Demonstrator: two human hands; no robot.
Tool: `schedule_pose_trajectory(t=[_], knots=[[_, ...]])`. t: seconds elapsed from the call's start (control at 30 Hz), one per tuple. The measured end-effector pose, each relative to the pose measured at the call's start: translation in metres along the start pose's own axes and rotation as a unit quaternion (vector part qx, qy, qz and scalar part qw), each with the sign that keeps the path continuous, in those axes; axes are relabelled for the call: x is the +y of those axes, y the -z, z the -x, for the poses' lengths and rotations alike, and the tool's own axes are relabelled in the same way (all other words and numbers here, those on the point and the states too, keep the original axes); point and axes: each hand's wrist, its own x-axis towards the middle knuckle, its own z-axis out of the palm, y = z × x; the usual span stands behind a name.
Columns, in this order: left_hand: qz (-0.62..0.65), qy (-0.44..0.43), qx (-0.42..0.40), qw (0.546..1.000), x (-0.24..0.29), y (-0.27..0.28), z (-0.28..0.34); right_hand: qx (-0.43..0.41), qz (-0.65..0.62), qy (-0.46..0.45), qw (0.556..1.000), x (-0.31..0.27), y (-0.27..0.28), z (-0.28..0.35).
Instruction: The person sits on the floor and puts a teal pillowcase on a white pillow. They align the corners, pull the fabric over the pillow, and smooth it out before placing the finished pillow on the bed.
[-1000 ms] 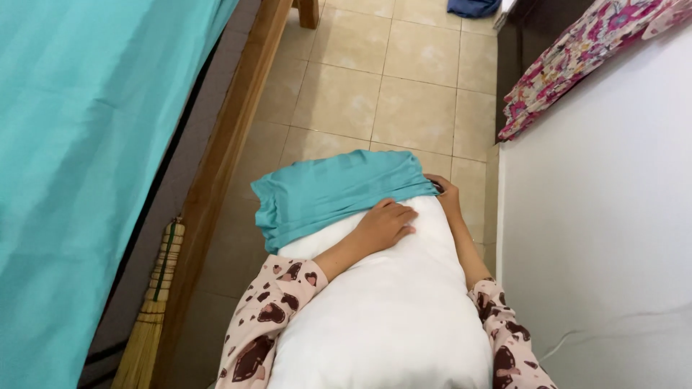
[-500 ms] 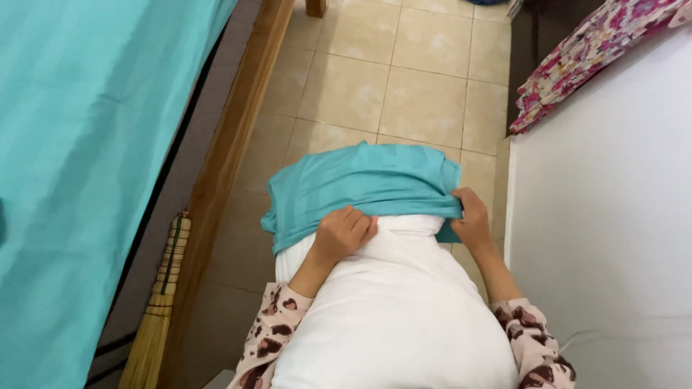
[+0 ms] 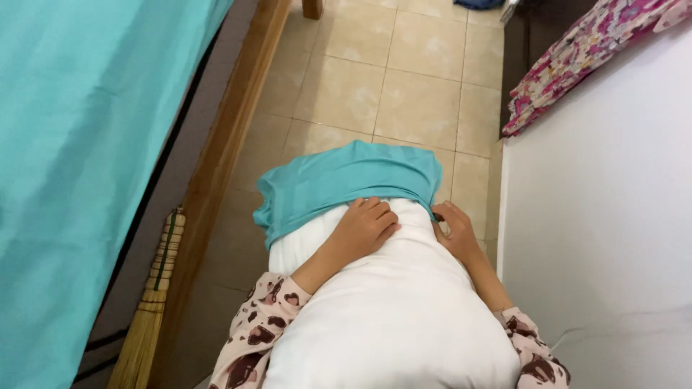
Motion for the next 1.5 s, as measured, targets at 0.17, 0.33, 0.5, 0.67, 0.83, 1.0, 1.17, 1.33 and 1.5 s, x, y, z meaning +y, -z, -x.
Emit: schedule_pose_trajectory(t=[0.17, 0.33, 0.5, 0.67, 0.83, 1.0, 1.17, 1.33, 1.5], knots=[[0.072, -0.025, -0.052, 0.996, -0.012, -0.034, 0.004, 0.07, -0.029, -0.124, 0.989, 0.074, -0.012, -0.013], [0.029, -0.044, -0.135, 0.989, -0.028, -0.061, -0.001, 0.164, -0.033, -0.174, 0.97, 0.115, 0.003, -0.049], [0.07, 0.01, -0.1, 0.993, -0.034, -0.032, -0.028, -0.152, 0.003, -0.193, 0.969, 0.078, 0.008, -0.051], [0.009, 0.038, -0.016, 0.999, -0.064, -0.018, -0.032, -0.01, 0.0, -0.14, 0.99, 0.003, 0.019, -0.051], [-0.042, 0.189, -0.168, 0.967, -0.081, -0.01, -0.018, -0.025, 0.142, -0.046, 0.988, 0.017, 0.004, -0.048], [-0.178, 0.165, -0.131, 0.961, -0.066, -0.018, -0.009, 0.094, 0.009, -0.017, 0.995, -0.009, 0.014, -0.055], [-0.133, 0.146, 0.029, 0.98, -0.061, 0.022, 0.015, 0.067, 0.057, 0.113, 0.99, -0.036, 0.023, -0.027], [-0.152, 0.188, 0.01, 0.97, -0.055, 0.054, 0.081, -0.037, 0.047, 0.021, 0.998, -0.021, 0.027, -0.009], [0.04, 0.199, -0.153, 0.967, -0.029, 0.096, 0.08, -0.084, -0.071, -0.223, 0.969, 0.079, 0.006, -0.012]])
